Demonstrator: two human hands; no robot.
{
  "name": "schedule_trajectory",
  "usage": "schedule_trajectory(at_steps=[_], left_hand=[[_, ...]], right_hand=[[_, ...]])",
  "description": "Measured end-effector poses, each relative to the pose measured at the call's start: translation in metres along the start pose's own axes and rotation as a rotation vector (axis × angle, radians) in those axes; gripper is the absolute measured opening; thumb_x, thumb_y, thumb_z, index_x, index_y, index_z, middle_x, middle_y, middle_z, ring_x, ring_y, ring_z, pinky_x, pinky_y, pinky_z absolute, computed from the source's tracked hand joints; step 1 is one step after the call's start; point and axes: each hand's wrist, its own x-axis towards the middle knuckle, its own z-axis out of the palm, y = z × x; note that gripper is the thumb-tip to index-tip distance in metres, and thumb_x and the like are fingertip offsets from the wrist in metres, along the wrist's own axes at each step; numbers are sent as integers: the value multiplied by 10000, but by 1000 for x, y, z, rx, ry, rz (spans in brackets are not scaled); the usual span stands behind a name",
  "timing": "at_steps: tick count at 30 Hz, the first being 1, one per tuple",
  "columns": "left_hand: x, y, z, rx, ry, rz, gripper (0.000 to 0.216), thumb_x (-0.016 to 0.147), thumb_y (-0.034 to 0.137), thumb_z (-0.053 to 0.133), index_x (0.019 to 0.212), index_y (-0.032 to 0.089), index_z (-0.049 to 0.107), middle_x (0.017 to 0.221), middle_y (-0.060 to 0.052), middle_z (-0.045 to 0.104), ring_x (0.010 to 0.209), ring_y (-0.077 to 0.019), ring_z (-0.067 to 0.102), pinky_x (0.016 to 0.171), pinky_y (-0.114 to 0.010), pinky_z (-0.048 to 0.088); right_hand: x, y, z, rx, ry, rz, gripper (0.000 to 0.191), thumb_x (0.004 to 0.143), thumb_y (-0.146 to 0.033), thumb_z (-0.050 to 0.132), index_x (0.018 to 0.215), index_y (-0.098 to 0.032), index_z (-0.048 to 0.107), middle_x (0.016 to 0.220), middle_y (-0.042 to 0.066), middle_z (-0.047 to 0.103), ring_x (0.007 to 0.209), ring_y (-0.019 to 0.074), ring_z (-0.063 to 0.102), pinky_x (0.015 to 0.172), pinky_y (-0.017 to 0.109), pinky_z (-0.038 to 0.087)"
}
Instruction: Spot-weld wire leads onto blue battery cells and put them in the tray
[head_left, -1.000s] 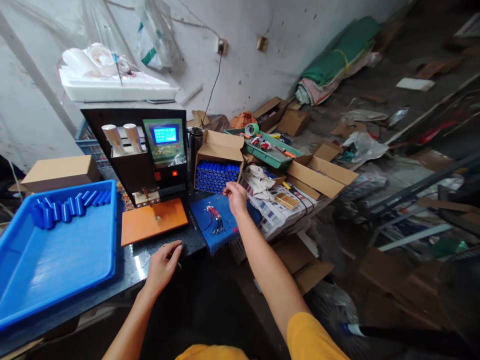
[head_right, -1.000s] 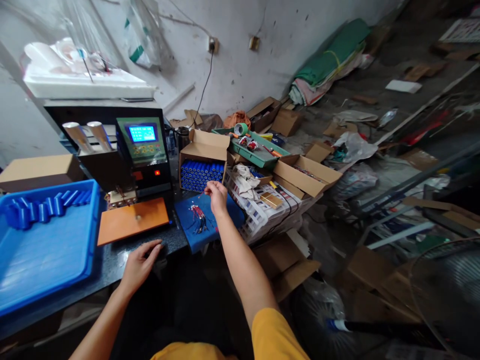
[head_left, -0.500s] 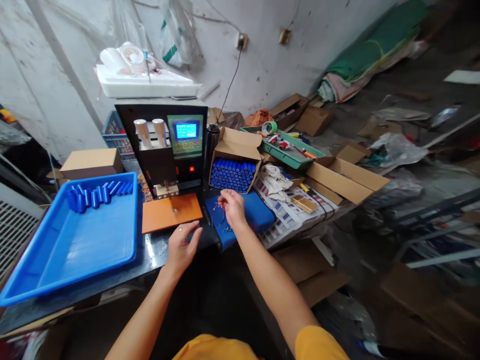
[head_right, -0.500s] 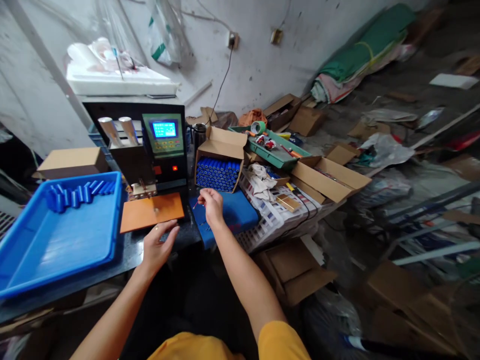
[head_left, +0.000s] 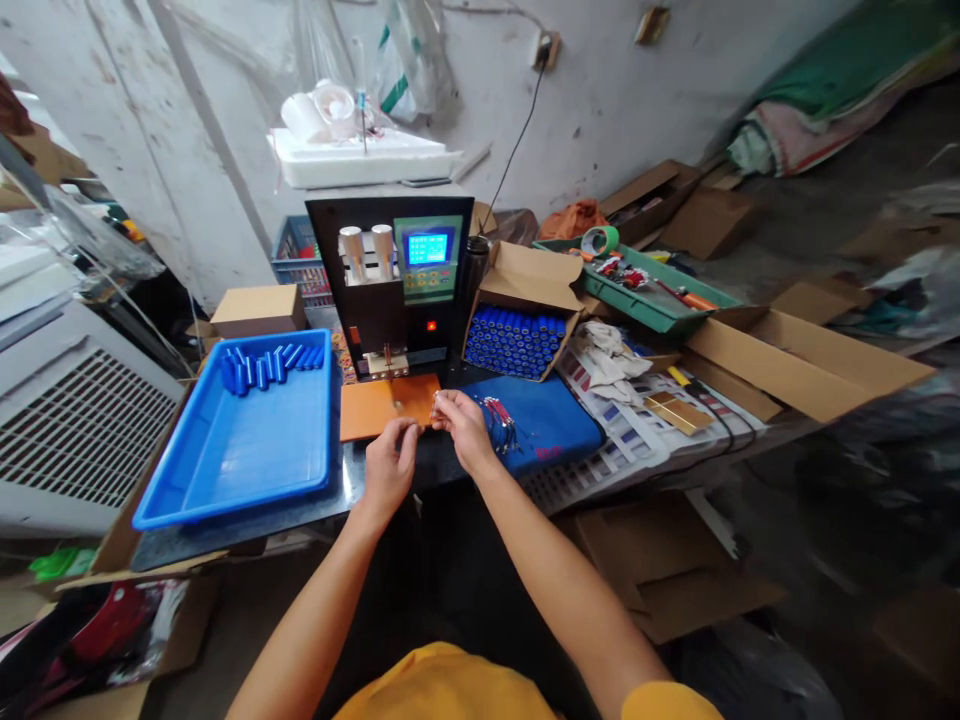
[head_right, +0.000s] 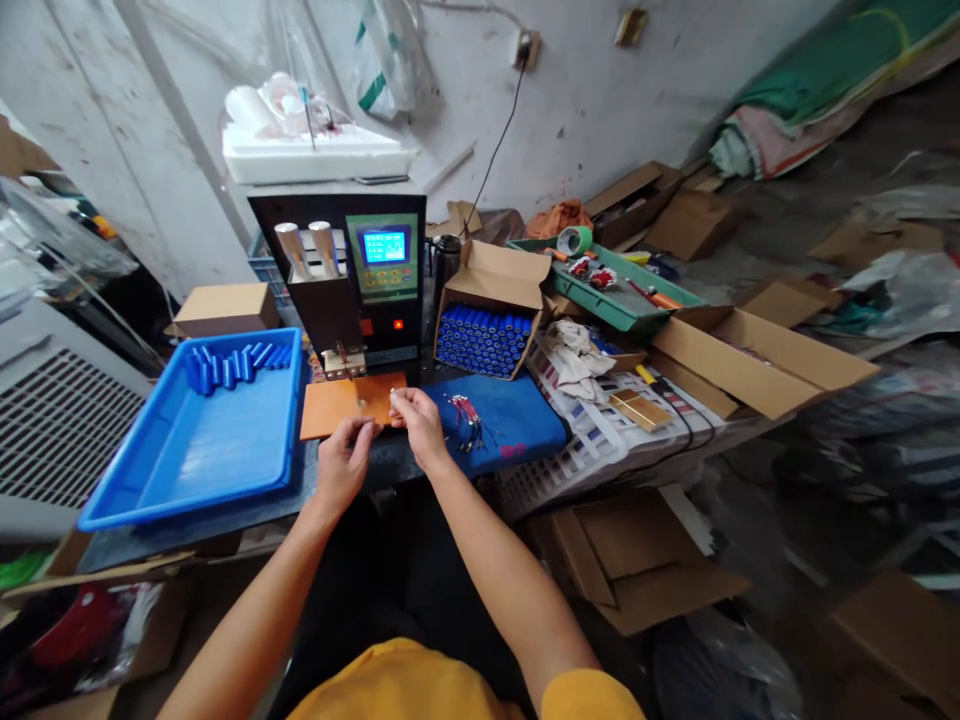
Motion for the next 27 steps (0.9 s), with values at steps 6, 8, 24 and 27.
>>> schedule_trajectory(at_steps=[6,8,24,27], left_hand=[[15,3,-34,-44,-211,-35,230,910,371,476,833,181,582,798,-26,647,772,-143,596,737,-258,479],[18,2,-41,-23,-262,-46,235,908,361,476,799,176,571,750,-13,616,724,-132,562,702,-250,462],[155,-72,-151,958,0,-312,300,835,308,587,1058,108,603,1068,-199,655,972,-313,643,793,-368,482],[180,-93,-146,1118,-7,-390,436,836,298,566,1191,49,524,1220,-287,559,1029,-353,627,807,-395,484]], right_hand=[[-3,11,10,-219,-274,-92,151,707,-325,708,745,-189,653,711,-5,630,664,130,570,621,244,452],[-2,12,13,-258,-329,-113,126,720,-307,693,715,-187,658,692,-4,632,652,132,567,645,257,454],[41,40,23,-329,-147,-271,124,696,-330,717,680,-208,705,722,53,696,671,195,621,639,311,481],[41,45,22,-370,-146,-297,118,701,-327,710,683,-210,708,729,56,697,643,186,607,615,306,471]])
